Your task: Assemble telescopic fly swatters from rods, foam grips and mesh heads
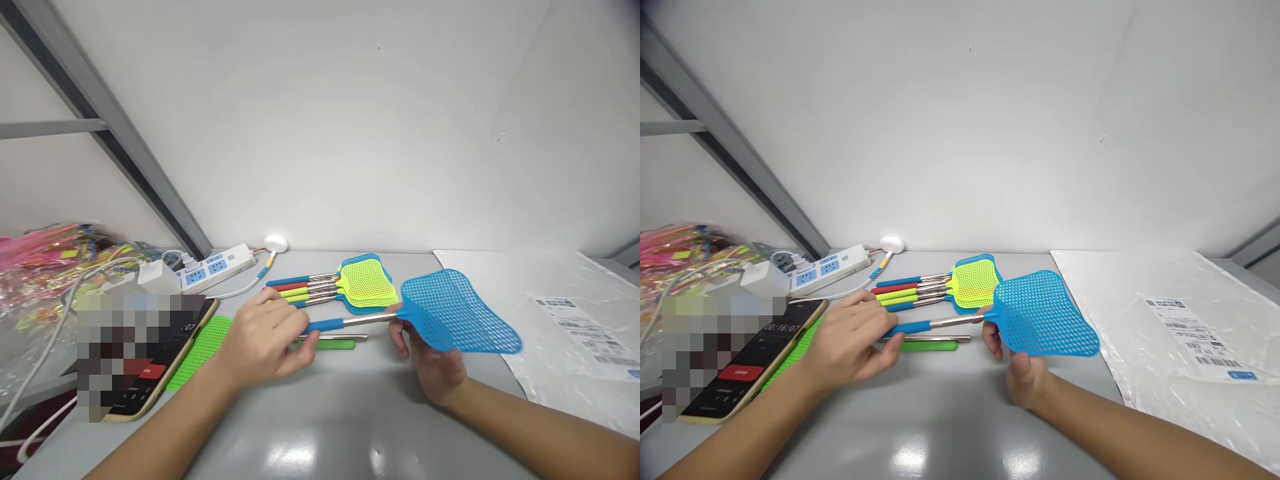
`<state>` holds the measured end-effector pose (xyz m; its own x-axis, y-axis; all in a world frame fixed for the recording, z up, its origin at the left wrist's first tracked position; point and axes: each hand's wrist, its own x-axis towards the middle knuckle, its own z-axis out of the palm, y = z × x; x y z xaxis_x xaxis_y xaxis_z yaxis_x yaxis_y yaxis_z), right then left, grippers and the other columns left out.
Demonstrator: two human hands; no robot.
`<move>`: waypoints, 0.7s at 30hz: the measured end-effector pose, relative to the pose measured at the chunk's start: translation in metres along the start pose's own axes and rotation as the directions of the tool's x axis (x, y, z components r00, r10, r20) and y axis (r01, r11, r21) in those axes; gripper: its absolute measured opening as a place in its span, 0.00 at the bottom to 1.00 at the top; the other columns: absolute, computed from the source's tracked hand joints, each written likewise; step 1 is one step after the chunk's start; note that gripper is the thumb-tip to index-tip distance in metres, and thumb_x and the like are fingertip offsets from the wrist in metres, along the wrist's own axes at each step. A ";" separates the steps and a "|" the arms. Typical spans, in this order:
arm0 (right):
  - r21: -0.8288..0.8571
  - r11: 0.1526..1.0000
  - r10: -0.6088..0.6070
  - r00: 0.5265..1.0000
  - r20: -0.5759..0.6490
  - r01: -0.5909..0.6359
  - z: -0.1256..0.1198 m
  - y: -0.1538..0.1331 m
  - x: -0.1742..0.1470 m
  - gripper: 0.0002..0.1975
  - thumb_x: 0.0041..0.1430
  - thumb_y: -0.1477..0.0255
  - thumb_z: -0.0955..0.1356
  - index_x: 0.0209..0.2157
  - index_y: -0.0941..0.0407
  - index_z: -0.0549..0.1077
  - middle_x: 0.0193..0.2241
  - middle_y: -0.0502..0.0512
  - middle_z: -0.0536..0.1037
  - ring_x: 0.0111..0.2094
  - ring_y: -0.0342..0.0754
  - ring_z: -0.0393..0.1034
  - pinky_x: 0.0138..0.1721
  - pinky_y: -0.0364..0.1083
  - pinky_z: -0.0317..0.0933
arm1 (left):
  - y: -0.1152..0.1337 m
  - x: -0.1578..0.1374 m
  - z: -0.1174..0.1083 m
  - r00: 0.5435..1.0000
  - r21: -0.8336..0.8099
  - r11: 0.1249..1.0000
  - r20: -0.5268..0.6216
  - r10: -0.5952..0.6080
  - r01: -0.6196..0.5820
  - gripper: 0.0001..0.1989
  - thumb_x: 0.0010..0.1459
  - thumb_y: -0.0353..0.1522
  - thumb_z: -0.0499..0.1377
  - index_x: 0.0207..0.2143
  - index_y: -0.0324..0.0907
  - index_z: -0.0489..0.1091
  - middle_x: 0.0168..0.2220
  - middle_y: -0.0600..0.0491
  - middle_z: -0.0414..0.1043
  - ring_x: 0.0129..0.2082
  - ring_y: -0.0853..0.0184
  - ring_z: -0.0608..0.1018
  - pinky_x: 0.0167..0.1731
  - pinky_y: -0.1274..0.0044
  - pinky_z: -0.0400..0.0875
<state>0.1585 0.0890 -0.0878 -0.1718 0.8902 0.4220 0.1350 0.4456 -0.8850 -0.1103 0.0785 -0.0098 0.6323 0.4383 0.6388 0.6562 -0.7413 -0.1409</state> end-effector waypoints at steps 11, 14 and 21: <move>0.308 0.938 0.229 0.951 -0.208 -0.159 0.010 -0.028 -0.001 0.20 0.64 0.57 0.60 0.28 0.54 0.73 0.20 0.51 0.70 0.18 0.44 0.58 0.19 0.45 0.55 | 0.008 -0.002 0.011 0.999 0.043 0.999 0.040 0.012 -0.013 0.09 0.64 0.34 0.57 0.31 0.41 0.66 0.20 0.58 0.66 0.20 0.69 0.67 0.26 0.74 0.61; 0.359 0.915 0.280 0.928 -0.245 -0.182 0.011 -0.035 -0.004 0.20 0.60 0.55 0.63 0.22 0.54 0.70 0.19 0.50 0.69 0.16 0.42 0.55 0.17 0.43 0.52 | 0.018 -0.004 0.018 0.998 -0.037 0.999 0.053 -0.024 0.026 0.06 0.66 0.32 0.55 0.36 0.40 0.67 0.21 0.58 0.68 0.20 0.69 0.67 0.25 0.75 0.59; 0.305 0.934 0.231 0.965 -0.121 -0.185 0.008 -0.035 -0.006 0.26 0.60 0.54 0.61 0.15 0.54 0.65 0.14 0.48 0.58 0.17 0.42 0.51 0.17 0.42 0.51 | 0.029 -0.005 0.019 0.989 -0.114 0.991 0.137 -0.058 0.074 0.07 0.67 0.30 0.50 0.44 0.38 0.65 0.23 0.56 0.71 0.18 0.67 0.67 0.24 0.74 0.57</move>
<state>0.1470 0.0671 -0.0607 -0.0164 0.9737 0.2272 -0.1396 0.2227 -0.9648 -0.0870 0.0644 -0.0316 0.6434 0.5462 0.5364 0.6502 -0.7598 -0.0063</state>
